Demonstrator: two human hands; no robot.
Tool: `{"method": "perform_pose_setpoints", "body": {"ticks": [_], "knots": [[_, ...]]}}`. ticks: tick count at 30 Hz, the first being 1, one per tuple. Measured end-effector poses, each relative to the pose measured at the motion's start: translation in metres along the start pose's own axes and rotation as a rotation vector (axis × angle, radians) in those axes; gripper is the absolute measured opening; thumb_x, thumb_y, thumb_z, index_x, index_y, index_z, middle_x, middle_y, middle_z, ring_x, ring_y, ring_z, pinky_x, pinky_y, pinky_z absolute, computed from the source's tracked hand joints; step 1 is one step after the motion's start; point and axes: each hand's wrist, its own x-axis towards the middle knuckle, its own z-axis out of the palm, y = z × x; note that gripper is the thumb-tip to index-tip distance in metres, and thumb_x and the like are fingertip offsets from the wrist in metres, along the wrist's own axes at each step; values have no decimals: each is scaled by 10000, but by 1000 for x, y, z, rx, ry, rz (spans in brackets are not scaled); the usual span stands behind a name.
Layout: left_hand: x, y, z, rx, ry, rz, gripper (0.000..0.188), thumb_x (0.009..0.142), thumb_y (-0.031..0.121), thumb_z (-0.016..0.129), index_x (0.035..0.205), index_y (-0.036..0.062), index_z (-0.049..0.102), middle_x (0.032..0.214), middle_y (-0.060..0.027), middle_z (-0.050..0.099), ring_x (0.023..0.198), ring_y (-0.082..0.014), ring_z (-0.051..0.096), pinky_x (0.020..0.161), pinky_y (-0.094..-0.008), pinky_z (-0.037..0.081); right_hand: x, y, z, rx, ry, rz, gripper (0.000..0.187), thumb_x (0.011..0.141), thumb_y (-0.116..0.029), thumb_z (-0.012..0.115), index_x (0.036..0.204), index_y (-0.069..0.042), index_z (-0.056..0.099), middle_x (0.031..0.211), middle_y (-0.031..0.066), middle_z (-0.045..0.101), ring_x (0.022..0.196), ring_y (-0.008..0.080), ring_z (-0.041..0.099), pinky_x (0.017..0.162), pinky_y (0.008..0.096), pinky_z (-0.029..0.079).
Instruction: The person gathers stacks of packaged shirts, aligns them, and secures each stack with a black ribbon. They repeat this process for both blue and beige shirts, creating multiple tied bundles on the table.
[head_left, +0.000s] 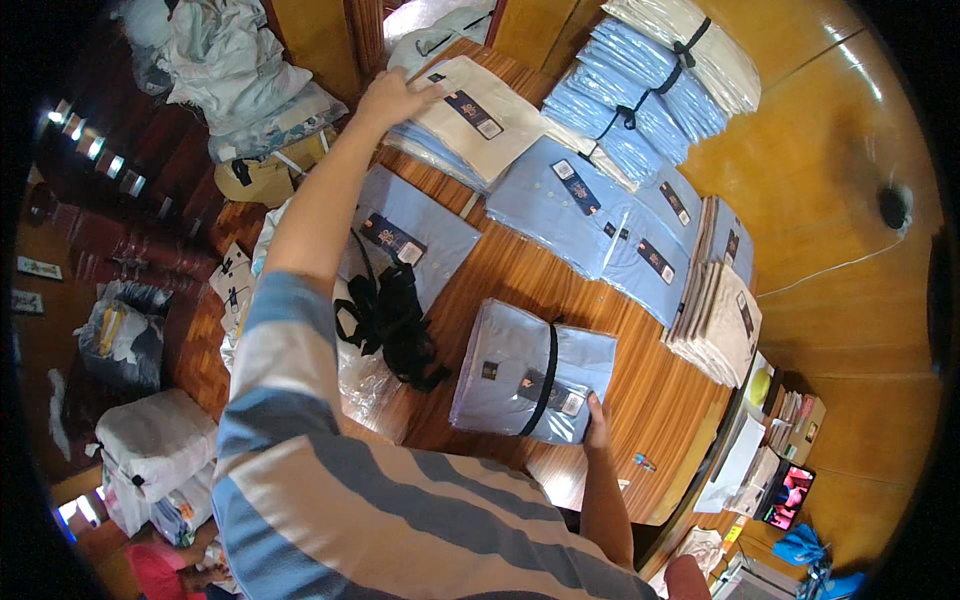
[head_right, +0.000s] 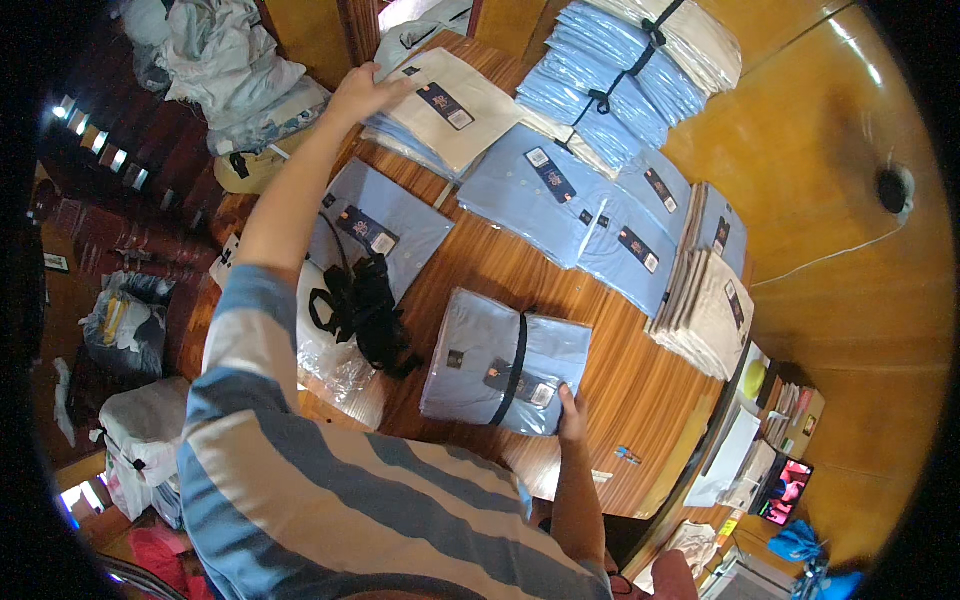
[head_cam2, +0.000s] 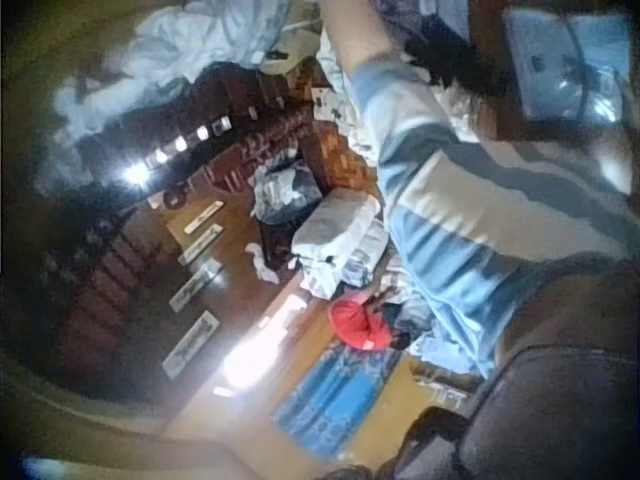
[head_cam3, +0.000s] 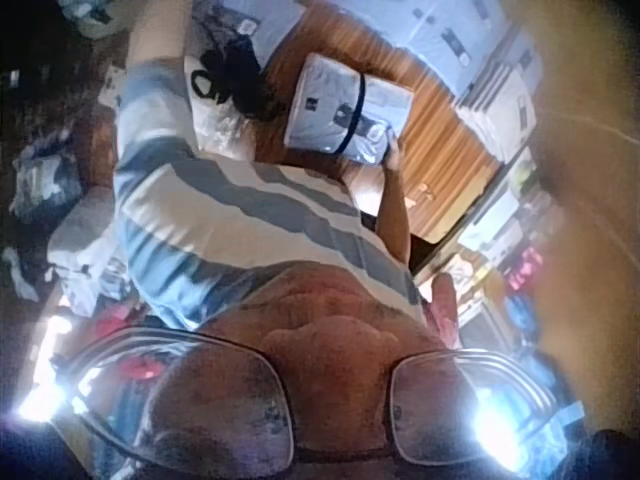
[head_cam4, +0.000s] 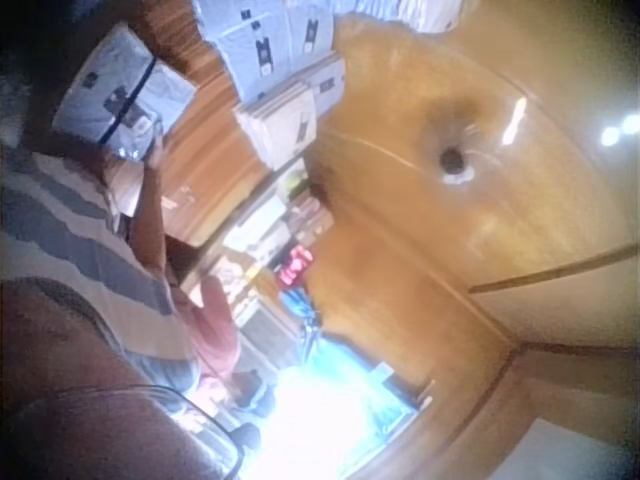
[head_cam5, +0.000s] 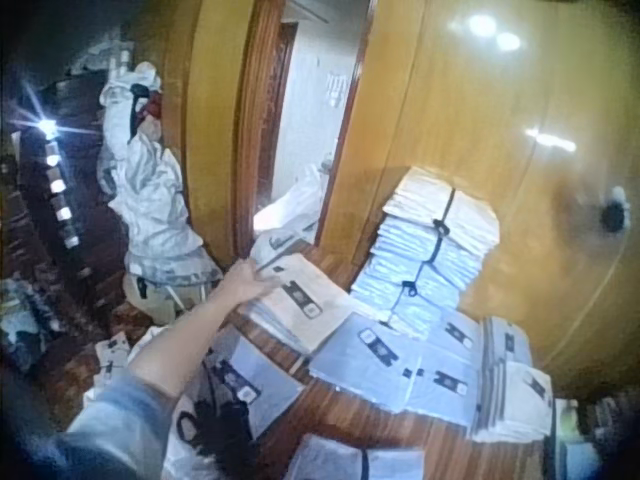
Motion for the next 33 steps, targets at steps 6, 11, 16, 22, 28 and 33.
{"method": "perform_pose_setpoints", "body": {"ticks": [6,11,16,22,28,33], "knots": [[66,-52,53,25,-290,-318,985,788,741,698,1325,-82,637,1269,-266,688,1129,-336,695,1029,-406,502,-12,-2,15,-75,82,-64,671,960,-365,687,1435,69,495,1380,174,603,1267,286,574,1103,408,428],[75,-94,52,-454,-642,-367,688,879,585,686,1260,12,692,1196,-139,733,1042,-214,708,911,-351,536,-4,21,-2,-103,95,-107,724,921,-411,717,1426,59,498,1332,165,621,1228,272,588,1077,401,442],[54,-72,60,-615,-583,-430,831,822,613,740,1377,14,590,1250,-137,695,1104,-226,676,970,-354,507,-5,13,2,-118,82,-106,795,884,-471,740,1421,61,493,1314,162,628,1203,266,595,1065,405,442],[34,-68,67,-440,-357,-325,1154,699,665,852,1549,19,413,1388,-191,624,1218,-273,630,1059,-366,472,-4,15,0,-86,94,-87,751,903,-408,746,1446,51,504,1345,172,634,1252,279,583,1100,410,416],[7,-54,46,-537,-437,-252,913,840,534,810,1537,57,464,1418,-152,614,1261,-235,608,1050,-336,474,-10,1,5,-170,73,-46,793,893,-509,729,1401,62,520,1314,147,634,1224,260,583,1084,403,423],[-2,-81,33,-493,-509,-348,1014,840,611,774,1592,64,371,1490,-153,555,1321,-252,567,1104,-346,438,-38,2,3,-132,-2,80,736,926,-431,739,1424,57,503,1321,148,635,1219,251,589,1073,390,436]]}}
